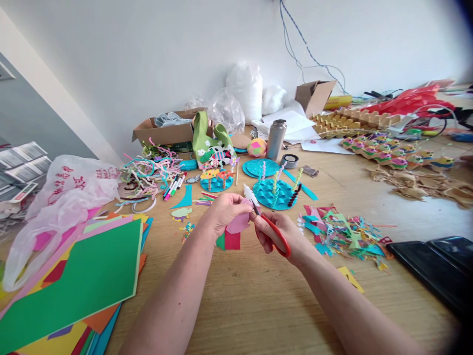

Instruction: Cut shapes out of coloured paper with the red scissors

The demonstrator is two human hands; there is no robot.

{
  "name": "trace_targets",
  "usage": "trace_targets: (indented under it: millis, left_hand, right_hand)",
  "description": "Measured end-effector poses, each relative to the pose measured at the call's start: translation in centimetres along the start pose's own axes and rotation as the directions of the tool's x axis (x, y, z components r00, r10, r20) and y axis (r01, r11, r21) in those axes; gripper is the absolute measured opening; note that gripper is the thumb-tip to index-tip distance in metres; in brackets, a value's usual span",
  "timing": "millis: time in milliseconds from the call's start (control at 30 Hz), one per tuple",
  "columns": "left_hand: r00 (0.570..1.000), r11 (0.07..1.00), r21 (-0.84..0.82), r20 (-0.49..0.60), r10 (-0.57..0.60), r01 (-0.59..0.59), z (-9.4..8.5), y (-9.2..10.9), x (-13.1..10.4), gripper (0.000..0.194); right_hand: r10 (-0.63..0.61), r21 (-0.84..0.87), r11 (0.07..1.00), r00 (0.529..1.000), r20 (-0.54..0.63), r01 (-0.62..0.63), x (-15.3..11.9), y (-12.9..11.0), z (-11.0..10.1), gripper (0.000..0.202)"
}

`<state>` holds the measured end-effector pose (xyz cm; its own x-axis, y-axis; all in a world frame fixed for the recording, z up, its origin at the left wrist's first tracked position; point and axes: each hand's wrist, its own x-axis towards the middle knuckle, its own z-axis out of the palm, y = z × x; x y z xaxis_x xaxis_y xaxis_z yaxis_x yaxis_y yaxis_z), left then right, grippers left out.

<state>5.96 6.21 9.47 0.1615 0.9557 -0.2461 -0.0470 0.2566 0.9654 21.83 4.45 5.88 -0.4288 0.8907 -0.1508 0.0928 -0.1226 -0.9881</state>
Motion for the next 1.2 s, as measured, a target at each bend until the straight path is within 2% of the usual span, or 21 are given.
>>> trace_targets:
  millis: [200, 467, 1200]
  left_hand:
    - [0.998, 1.000, 0.003, 0.051, 0.026, -0.026, -0.17, -0.20, 0.09, 0.010]
    - [1.000, 1.000, -0.001, 0.017, -0.004, 0.004, 0.01, -0.04, 0.07, 0.009]
    - [1.000, 1.000, -0.003, 0.014, -0.011, 0.011, 0.03, 0.05, -0.04, 0.011]
  right_hand:
    - [0.012, 0.011, 1.000, 1.000, 0.004, -0.012, -0.04, 0.07, -0.04, 0.045]
    - [0.008, 0.020, 1.000, 1.000, -0.007, -0.008, 0.04, 0.07, 0.02, 0.050]
    - [0.020, 0.030, 0.999, 0.999, -0.025, -0.019, 0.10, 0.20, -0.02, 0.046]
